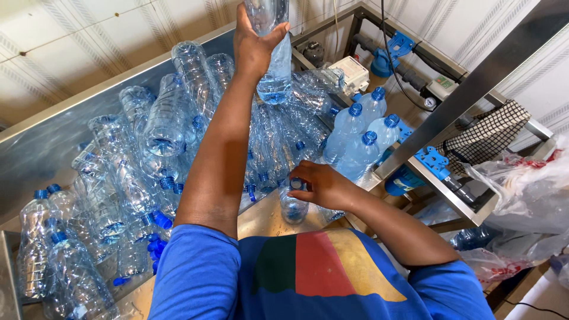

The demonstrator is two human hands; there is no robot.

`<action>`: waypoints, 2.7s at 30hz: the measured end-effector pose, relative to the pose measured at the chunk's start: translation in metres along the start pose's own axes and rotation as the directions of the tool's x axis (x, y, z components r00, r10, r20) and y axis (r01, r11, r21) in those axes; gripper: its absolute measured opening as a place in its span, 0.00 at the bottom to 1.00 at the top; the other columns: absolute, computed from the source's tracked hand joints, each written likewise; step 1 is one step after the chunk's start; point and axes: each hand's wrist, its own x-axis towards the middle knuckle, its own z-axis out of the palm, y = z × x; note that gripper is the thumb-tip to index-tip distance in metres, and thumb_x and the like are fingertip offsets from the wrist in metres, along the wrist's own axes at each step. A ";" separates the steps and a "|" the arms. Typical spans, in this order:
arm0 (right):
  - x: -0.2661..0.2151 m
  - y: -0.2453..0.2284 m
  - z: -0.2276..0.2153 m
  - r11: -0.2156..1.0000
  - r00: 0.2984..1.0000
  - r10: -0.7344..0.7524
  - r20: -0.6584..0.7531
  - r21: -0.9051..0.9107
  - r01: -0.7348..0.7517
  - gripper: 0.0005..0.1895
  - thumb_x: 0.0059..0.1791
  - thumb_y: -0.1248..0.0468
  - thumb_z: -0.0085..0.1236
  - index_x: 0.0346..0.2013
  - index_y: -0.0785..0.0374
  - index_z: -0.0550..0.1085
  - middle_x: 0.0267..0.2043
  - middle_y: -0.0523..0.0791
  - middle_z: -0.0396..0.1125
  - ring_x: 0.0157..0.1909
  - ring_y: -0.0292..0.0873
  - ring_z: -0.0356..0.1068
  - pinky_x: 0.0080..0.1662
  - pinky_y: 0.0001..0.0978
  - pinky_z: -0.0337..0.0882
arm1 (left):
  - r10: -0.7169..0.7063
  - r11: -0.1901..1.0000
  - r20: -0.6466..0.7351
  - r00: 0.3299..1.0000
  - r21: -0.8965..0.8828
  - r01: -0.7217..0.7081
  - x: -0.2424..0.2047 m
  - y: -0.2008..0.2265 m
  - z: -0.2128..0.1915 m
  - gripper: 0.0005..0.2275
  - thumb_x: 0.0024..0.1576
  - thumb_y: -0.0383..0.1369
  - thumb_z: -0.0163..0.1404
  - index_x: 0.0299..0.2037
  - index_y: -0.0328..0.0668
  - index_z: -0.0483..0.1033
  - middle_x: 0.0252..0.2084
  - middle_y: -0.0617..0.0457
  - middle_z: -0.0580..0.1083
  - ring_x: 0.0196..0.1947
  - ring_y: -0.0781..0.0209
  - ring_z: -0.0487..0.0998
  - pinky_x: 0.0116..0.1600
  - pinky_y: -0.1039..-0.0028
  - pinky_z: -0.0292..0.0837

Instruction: The person fills clear plastic water bottles with water from a red-handled tap. They hold two bottles at a time under the spout, fill them, and then place them on a metal tray alongside other filled bottles. The person repeats this process continuously throughout the video.

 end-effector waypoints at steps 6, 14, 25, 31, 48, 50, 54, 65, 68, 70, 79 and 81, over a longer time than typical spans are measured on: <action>-0.006 0.014 -0.022 0.967 0.970 0.231 -0.072 0.128 -0.221 0.34 0.56 0.41 0.49 0.70 0.59 0.73 0.57 0.50 0.74 0.46 0.53 0.79 0.41 0.48 0.75 | -0.025 1.000 0.014 1.000 0.018 0.025 0.000 -0.002 -0.001 0.54 0.57 0.55 0.74 0.83 0.45 0.45 0.83 0.30 0.57 0.83 0.30 0.59 0.75 0.47 0.70; 0.015 0.063 0.053 0.717 0.710 0.688 0.154 -0.296 -0.631 0.52 0.59 0.53 0.62 0.87 0.56 0.39 0.86 0.62 0.42 0.72 0.68 0.66 0.63 0.57 0.76 | -0.114 0.993 0.036 0.993 -0.025 0.114 -0.003 0.004 -0.002 0.55 0.59 0.49 0.74 0.84 0.41 0.41 0.85 0.28 0.52 0.85 0.31 0.53 0.80 0.48 0.62; 0.006 0.074 0.035 0.764 0.760 0.641 -0.104 -0.002 -0.645 0.62 0.52 0.44 0.68 0.86 0.59 0.38 0.84 0.64 0.46 0.72 0.70 0.66 0.70 0.59 0.69 | -0.054 0.998 0.044 0.998 -0.038 0.056 -0.003 0.001 -0.002 0.55 0.55 0.57 0.71 0.83 0.46 0.45 0.83 0.31 0.56 0.81 0.27 0.63 0.72 0.36 0.72; -0.010 -0.027 -0.053 0.713 0.688 0.699 -0.197 0.267 -0.648 0.60 0.51 0.48 0.67 0.88 0.49 0.39 0.76 0.50 0.64 0.51 0.52 0.75 0.50 0.49 0.74 | 0.028 0.985 0.039 0.999 -0.169 -0.021 -0.004 0.000 -0.001 0.44 0.57 0.47 0.74 0.77 0.52 0.56 0.75 0.36 0.69 0.68 0.38 0.84 0.67 0.53 0.87; 0.078 -0.001 -0.216 0.973 0.701 0.073 -0.709 0.205 0.106 0.63 0.54 0.67 0.80 0.84 0.49 0.35 0.85 0.62 0.48 0.84 0.69 0.51 0.78 0.62 0.60 | -0.119 0.991 0.037 0.992 -0.048 0.121 -0.009 0.019 -0.005 0.53 0.55 0.52 0.72 0.82 0.41 0.47 0.79 0.35 0.65 0.73 0.39 0.76 0.75 0.52 0.67; 0.099 0.000 -0.219 0.940 0.695 0.303 -0.652 0.325 -0.105 0.71 0.50 0.72 0.81 0.84 0.54 0.29 0.89 0.63 0.38 0.86 0.69 0.41 0.80 0.63 0.50 | -0.177 0.984 0.013 0.984 0.038 0.176 -0.009 0.022 -0.005 0.56 0.54 0.52 0.72 0.83 0.38 0.44 0.81 0.34 0.62 0.80 0.34 0.62 0.79 0.51 0.62; 0.125 0.004 -0.215 0.971 0.809 0.127 -0.575 0.239 0.018 0.66 0.52 0.58 0.79 0.84 0.51 0.33 0.90 0.63 0.27 0.88 0.72 0.30 0.79 0.70 0.44 | -0.260 0.966 0.034 0.965 0.019 0.260 -0.010 0.024 -0.005 0.57 0.54 0.51 0.71 0.85 0.41 0.40 0.85 0.30 0.51 0.83 0.32 0.54 0.80 0.49 0.58; 0.152 0.007 -0.206 0.990 0.835 0.081 -0.544 0.138 -0.006 0.51 0.49 0.51 0.81 0.68 0.56 0.50 0.69 0.56 0.66 0.71 0.59 0.68 0.59 0.57 0.68 | -0.099 0.995 -0.018 0.995 -0.009 0.098 -0.014 0.025 -0.004 0.44 0.50 0.52 0.70 0.74 0.43 0.63 0.68 0.42 0.77 0.67 0.49 0.80 0.64 0.62 0.76; 0.150 0.007 -0.210 0.965 0.866 0.137 -0.482 0.261 -0.007 0.46 0.53 0.48 0.71 0.72 0.54 0.48 0.77 0.62 0.59 0.76 0.64 0.62 0.67 0.59 0.65 | -0.198 0.979 0.011 0.980 0.043 0.197 -0.012 0.022 -0.004 0.59 0.50 0.57 0.69 0.84 0.37 0.43 0.84 0.31 0.54 0.83 0.37 0.57 0.77 0.52 0.63; 0.147 0.009 -0.212 0.961 0.895 0.176 -0.409 0.269 -0.066 0.65 0.53 0.36 0.64 0.82 0.59 0.29 0.87 0.67 0.37 0.87 0.69 0.40 0.78 0.60 0.52 | -0.132 0.990 -0.008 0.991 0.053 0.132 -0.013 0.023 -0.004 0.52 0.51 0.56 0.68 0.81 0.40 0.54 0.77 0.36 0.68 0.77 0.40 0.69 0.74 0.54 0.68; 0.146 0.005 -0.215 0.972 0.844 0.214 -0.492 0.196 -0.132 0.57 0.48 0.53 0.80 0.77 0.58 0.46 0.78 0.58 0.61 0.77 0.61 0.63 0.66 0.53 0.68 | -0.095 0.995 -0.024 0.995 -0.001 0.095 -0.016 0.029 -0.005 0.36 0.51 0.49 0.68 0.67 0.49 0.68 0.62 0.46 0.81 0.61 0.50 0.84 0.61 0.61 0.78; 0.148 0.006 -0.214 0.973 0.843 0.214 -0.493 0.181 -0.141 0.57 0.48 0.52 0.80 0.77 0.58 0.47 0.77 0.57 0.63 0.76 0.61 0.65 0.66 0.52 0.68 | -0.113 0.993 -0.022 0.993 0.033 0.113 -0.015 0.028 -0.005 0.37 0.51 0.52 0.67 0.68 0.49 0.67 0.64 0.45 0.79 0.63 0.48 0.82 0.61 0.59 0.77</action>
